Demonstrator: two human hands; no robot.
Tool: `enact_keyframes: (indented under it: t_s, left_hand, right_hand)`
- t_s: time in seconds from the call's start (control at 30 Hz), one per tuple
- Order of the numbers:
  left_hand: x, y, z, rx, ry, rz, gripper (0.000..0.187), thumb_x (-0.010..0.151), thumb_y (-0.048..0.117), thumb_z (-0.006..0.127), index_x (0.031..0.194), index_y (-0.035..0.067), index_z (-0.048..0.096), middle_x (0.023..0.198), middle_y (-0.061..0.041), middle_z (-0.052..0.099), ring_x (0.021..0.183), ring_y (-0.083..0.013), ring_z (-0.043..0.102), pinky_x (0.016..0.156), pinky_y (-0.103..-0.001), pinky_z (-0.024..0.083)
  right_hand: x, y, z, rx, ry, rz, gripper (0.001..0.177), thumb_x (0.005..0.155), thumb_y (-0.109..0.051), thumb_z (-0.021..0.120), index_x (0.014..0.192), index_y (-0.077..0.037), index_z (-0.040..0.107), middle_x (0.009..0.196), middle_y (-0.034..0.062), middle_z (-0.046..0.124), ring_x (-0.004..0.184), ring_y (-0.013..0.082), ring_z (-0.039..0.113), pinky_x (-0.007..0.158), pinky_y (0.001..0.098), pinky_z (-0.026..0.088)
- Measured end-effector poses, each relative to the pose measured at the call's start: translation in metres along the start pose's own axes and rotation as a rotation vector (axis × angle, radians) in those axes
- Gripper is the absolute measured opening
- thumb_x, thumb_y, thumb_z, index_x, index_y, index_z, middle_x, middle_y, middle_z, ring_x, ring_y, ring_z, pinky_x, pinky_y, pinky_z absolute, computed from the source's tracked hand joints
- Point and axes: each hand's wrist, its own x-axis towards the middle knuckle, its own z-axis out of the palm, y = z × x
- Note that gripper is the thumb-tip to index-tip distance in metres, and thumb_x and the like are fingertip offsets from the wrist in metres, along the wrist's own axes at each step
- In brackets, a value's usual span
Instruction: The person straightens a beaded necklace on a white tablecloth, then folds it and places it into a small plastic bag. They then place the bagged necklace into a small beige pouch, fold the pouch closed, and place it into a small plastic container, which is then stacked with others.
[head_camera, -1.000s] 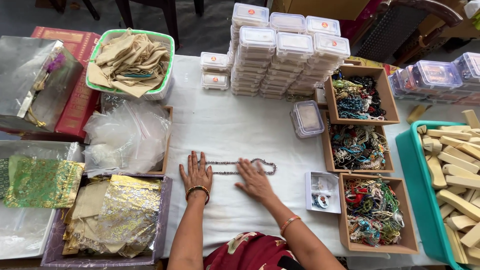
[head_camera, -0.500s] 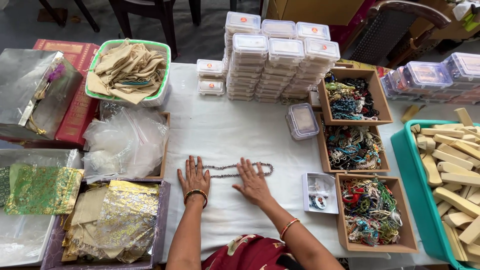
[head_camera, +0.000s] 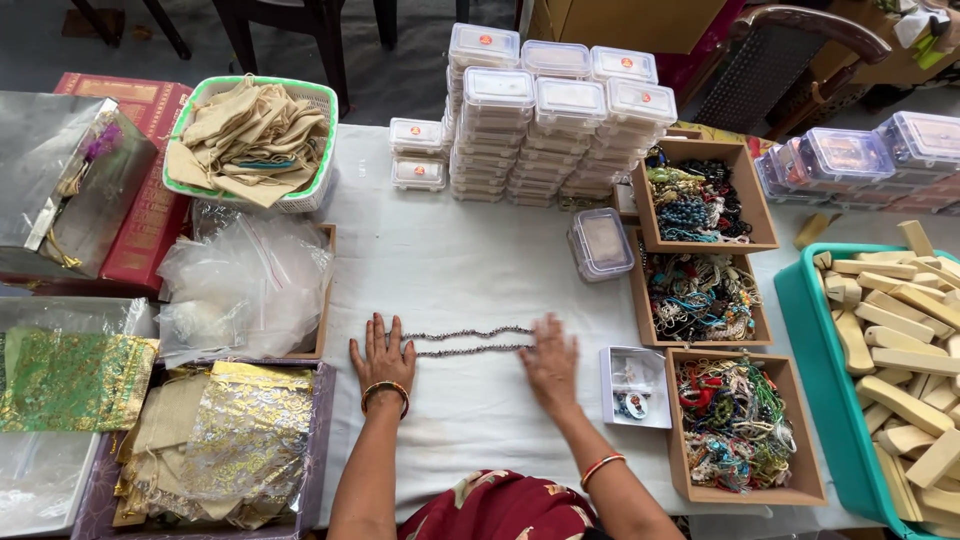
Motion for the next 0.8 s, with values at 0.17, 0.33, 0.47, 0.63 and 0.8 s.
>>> enact_keyframes:
  t_s: [0.17,0.33,0.47,0.63,0.8]
  left_hand:
    - [-0.01,-0.011,0.018,-0.3,0.268,0.051,0.029,0.098,0.037,0.061,0.123,0.026,0.069,0.149,0.002,0.056,0.142,-0.0157,0.046,0.125,-0.046,0.024]
    - [-0.027,-0.012,0.001,-0.417,0.43,0.141,0.016,0.089,0.023,0.076,0.103,0.018,0.073,0.12,0.002,0.073,0.123,-0.0194,0.063,0.113,-0.045,0.04]
    - [-0.033,-0.007,-0.027,-0.328,0.277,0.177,0.024,0.087,0.022,0.077,0.11,0.016,0.073,0.1,-0.001,0.07,0.101,-0.0216,0.066,0.095,-0.04,0.049]
    - [-0.026,0.044,-0.054,-0.36,0.26,0.298,0.011,0.085,0.023,0.076,0.094,0.018,0.075,0.09,-0.005,0.066,0.088,-0.0254,0.068,0.084,-0.042,0.053]
    - [-0.021,0.092,-0.122,-1.047,-0.308,0.104,0.027,0.102,0.035,0.058,0.096,0.011,0.07,0.08,-0.002,0.074,0.076,-0.0178,0.071,0.072,-0.035,0.055]
  right_hand:
    - [-0.006,-0.055,-0.01,0.082,-0.088,-0.327,0.058,0.105,-0.044,0.045,0.154,-0.015,0.038,0.159,0.0085,0.034,0.149,0.0237,0.028,0.124,0.0558,0.003]
    - [-0.012,-0.018,-0.014,0.141,-0.164,-0.352,0.033,0.099,-0.016,0.058,0.131,-0.018,0.064,0.124,0.002,0.065,0.125,0.0168,0.057,0.126,0.0592,0.011]
    - [-0.004,0.011,-0.035,0.01,-0.029,-0.119,0.025,0.092,0.0,0.059,0.099,-0.017,0.075,0.11,0.0006,0.07,0.111,0.0172,0.065,0.126,0.0596,0.019]
    - [0.023,-0.036,-0.07,0.174,0.144,-0.088,0.03,0.089,0.006,0.059,0.107,-0.013,0.074,0.119,0.0052,0.07,0.115,0.0213,0.065,0.124,0.0577,0.021]
    - [0.047,-0.086,-0.108,0.966,-0.372,-0.131,0.052,0.081,-0.005,0.079,0.128,-0.004,0.057,0.121,0.0075,0.064,0.117,0.0201,0.058,0.102,0.0419,0.045]
